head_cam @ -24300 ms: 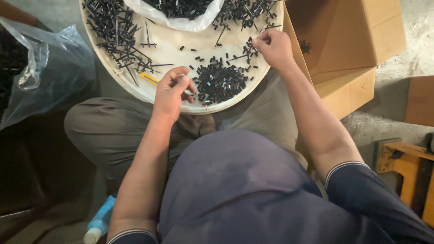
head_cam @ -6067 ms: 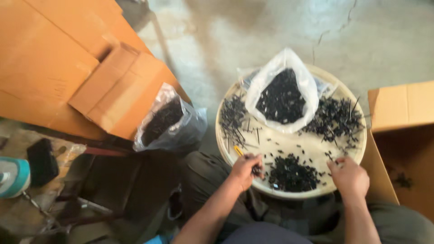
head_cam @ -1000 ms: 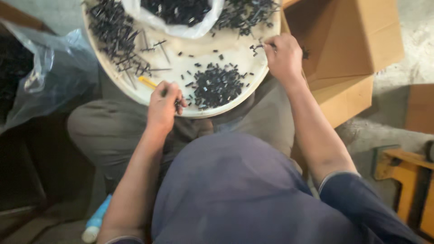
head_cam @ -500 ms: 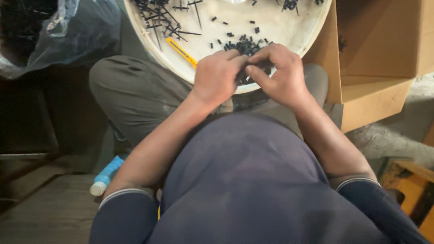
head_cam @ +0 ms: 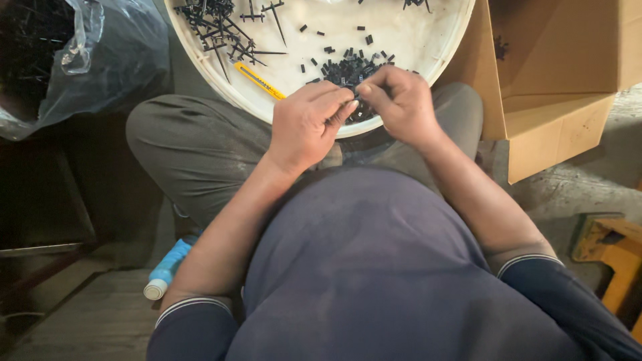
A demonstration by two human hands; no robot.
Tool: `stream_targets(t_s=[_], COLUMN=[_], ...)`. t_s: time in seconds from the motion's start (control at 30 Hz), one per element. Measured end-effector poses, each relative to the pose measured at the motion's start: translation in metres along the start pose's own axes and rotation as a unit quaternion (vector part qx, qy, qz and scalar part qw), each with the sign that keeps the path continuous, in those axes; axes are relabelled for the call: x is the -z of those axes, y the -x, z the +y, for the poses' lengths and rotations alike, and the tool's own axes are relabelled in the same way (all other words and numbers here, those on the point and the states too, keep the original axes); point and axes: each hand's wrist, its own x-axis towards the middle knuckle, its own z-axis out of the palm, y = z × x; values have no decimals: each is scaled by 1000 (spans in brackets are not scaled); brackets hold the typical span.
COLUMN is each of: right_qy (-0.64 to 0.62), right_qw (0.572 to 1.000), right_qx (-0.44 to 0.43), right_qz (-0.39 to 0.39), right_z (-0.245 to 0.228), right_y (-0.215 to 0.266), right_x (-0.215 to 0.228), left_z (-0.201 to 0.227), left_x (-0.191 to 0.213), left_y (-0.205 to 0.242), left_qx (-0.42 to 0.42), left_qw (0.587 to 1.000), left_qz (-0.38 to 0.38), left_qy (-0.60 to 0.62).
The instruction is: The person sits on the floor and repeatedly picks up small black plastic fastener components from a white basin, then presses them together to form complete fasteners. The assembled fasteners are placed back into the basin. A yellow utility knife and a plastic bag of parts are visible nearby.
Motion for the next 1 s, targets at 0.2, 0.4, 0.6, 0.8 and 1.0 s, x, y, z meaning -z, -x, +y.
stream_targets(t_s=[0.2, 0.4, 0.6, 0.8, 1.0], right_qy=[-417, -444, 11, -57, -556], right_qw=[893, 868, 999, 998, 810], right_qx=[-167, -205, -11, 8, -167], right_qz=[21, -84, -45, 29, -88], right_z=[12, 12, 16, 28, 40], right_y=[-11, -5, 1, 0, -8], right_x=[-7, -4, -9, -12, 1], left_z=[8, -4, -17, -39, -39], left_x=[4, 1, -12, -31, -33], left_y=[-5, -7, 6, 10, 14], left_qx=[-27, 16, 4, 391, 435], left_qw=[997, 994, 994, 877, 855], left_qz=[7, 17, -3, 6, 44], left_qy=[-70, -107, -114, 277, 280])
